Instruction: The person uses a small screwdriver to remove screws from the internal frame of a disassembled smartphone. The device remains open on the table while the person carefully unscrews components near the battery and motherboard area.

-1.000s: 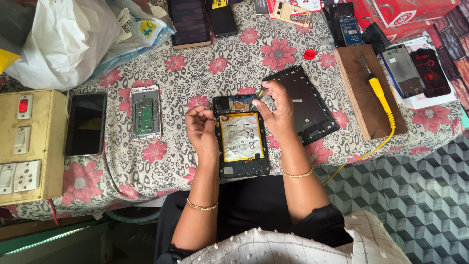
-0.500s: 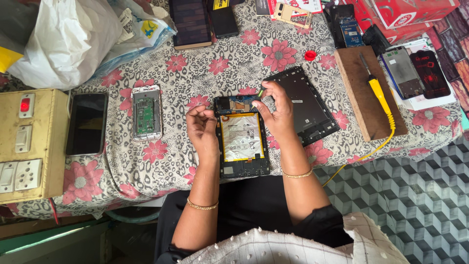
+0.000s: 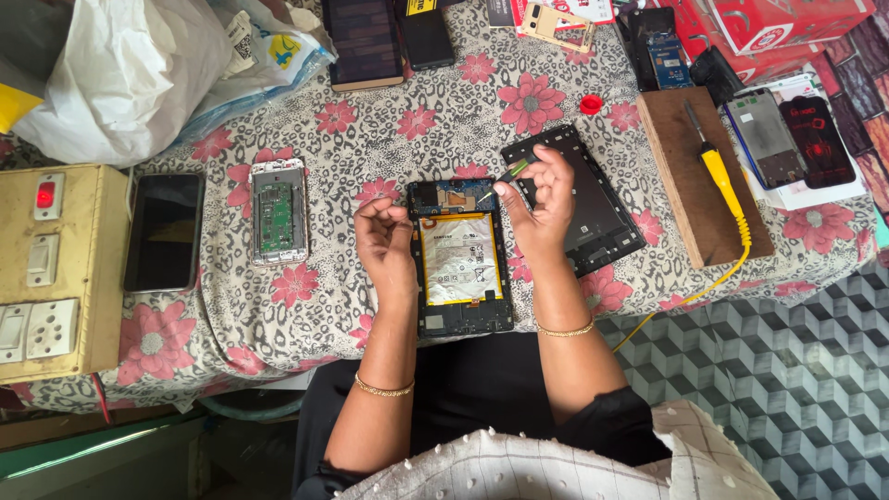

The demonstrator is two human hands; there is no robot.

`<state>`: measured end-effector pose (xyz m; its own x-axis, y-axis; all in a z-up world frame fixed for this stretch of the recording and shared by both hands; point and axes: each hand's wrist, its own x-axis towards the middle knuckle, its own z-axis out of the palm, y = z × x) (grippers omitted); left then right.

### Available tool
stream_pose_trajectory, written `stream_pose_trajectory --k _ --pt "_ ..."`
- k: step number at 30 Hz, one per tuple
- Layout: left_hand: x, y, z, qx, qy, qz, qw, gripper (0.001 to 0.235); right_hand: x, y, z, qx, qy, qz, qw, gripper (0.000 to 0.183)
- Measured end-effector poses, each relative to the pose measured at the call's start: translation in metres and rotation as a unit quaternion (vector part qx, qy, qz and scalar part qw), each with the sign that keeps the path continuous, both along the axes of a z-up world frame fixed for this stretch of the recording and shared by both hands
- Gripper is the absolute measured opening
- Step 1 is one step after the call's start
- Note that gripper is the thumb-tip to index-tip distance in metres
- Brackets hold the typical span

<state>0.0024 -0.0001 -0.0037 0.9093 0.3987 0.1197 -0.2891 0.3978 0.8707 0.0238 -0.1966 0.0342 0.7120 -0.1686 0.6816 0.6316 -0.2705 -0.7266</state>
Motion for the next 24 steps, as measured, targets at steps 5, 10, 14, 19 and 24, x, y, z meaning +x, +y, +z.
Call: stream_pose_trajectory --k 5,10,14,19,24 --pt "-0.003 -0.001 0.002 -0.015 -0.019 0.028 0.999 0.032 -0.003 0.004 0.004 0.043 -0.008 -0.014 0.999 0.069" --pt "-0.008 0.001 0.000 -0.073 -0.045 0.068 0.994 0.029 -0.005 0.009 0.006 0.066 -0.012 -0.036 0.997 0.071" --pt "-0.005 0.008 -0.004 -0.191 -0.108 0.059 0.974 0.019 0.000 0.009 0.003 0.107 -0.018 -0.034 0.994 0.072" --pt "-0.003 0.012 -0.010 -0.221 -0.114 0.041 0.968 0.021 0.012 0.004 -0.007 0.174 0.010 -0.001 0.985 0.072" --pt "-0.002 0.010 -0.010 -0.212 -0.111 0.040 0.970 0.021 0.017 0.007 -0.017 0.172 0.042 0.014 0.984 0.073"
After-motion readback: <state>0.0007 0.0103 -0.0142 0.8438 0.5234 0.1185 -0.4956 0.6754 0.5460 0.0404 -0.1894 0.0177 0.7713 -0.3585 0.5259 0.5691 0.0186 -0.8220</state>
